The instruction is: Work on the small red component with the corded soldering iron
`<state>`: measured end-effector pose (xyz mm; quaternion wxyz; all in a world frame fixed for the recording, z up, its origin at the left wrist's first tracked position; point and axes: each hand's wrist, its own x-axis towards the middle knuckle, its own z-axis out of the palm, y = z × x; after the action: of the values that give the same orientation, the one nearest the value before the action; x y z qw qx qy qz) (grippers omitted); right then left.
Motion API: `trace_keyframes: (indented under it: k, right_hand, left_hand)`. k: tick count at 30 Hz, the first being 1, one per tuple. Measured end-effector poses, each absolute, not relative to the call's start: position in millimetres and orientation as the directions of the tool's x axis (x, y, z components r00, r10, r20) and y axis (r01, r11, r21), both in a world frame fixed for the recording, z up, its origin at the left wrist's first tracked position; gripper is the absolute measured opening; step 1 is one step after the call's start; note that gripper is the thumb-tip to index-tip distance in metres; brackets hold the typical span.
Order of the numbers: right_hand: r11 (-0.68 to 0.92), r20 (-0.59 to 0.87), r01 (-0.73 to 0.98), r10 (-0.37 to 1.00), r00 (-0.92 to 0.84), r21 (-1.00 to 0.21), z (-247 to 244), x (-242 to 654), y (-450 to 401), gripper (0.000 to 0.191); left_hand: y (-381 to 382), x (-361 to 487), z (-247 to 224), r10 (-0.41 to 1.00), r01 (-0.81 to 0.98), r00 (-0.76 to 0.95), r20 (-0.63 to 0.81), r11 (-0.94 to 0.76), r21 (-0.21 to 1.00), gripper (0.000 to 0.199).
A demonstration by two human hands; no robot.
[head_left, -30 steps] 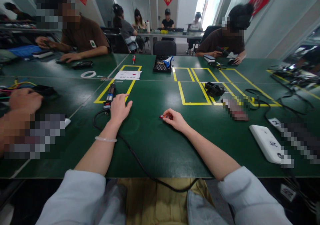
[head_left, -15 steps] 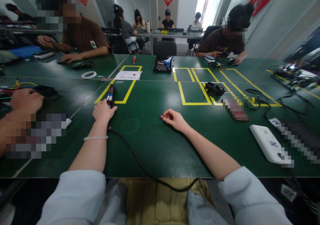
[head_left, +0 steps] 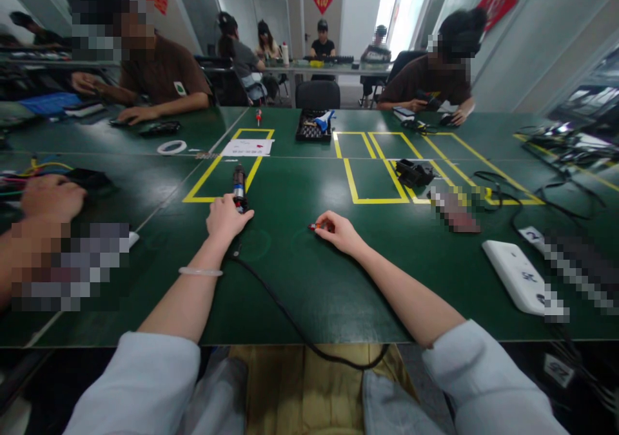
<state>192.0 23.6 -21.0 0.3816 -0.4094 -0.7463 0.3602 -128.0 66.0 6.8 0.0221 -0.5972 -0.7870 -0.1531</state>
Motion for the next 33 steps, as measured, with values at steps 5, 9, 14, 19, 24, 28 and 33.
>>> trace_keyframes:
  k: [5,9,14,19,24,28,33]
  right_hand:
    - [0.405,0.290,0.358,0.897,-0.334,-0.842,-22.0,192.2,24.1,0.015]
    - [0.403,0.288,0.346,0.896,-0.337,-0.847,-21.9,192.7,23.5,0.015]
    - [0.464,0.345,0.325,0.866,-0.361,-0.824,-21.5,192.1,23.0,0.015]
    - [0.520,0.382,0.361,0.838,-0.388,-0.774,-23.7,190.5,22.6,0.011]
    - [0.549,0.395,0.446,0.829,-0.395,-0.706,-26.2,190.0,21.6,0.011]
    - [0.562,0.406,0.465,0.823,-0.396,-0.684,-24.8,189.9,20.7,0.010]
    - [0.553,0.407,0.486,0.831,-0.379,-0.677,-23.4,189.3,21.2,0.010]
  left_hand:
    - [57.9,-93.1,4.5,0.973,0.982,-0.075,0.218,0.034,0.186,0.065]
    - [49.5,-65.7,1.0,0.965,0.966,0.130,0.226,-0.175,0.190,0.066]
    - [37.8,-34.7,-0.6,0.911,0.903,0.335,0.238,-0.383,0.196,0.066]
    - [29.6,-18.6,-0.3,0.849,0.818,0.474,0.233,-0.522,0.241,0.065]
    - [28.4,-17.0,-1.2,0.816,0.771,0.532,0.224,-0.577,0.269,0.064]
    - [29.2,-18.1,-1.5,0.811,0.765,0.541,0.221,-0.584,0.271,0.065]
    - [29.2,-17.5,-1.6,0.816,0.769,0.536,0.219,-0.578,0.272,0.066]
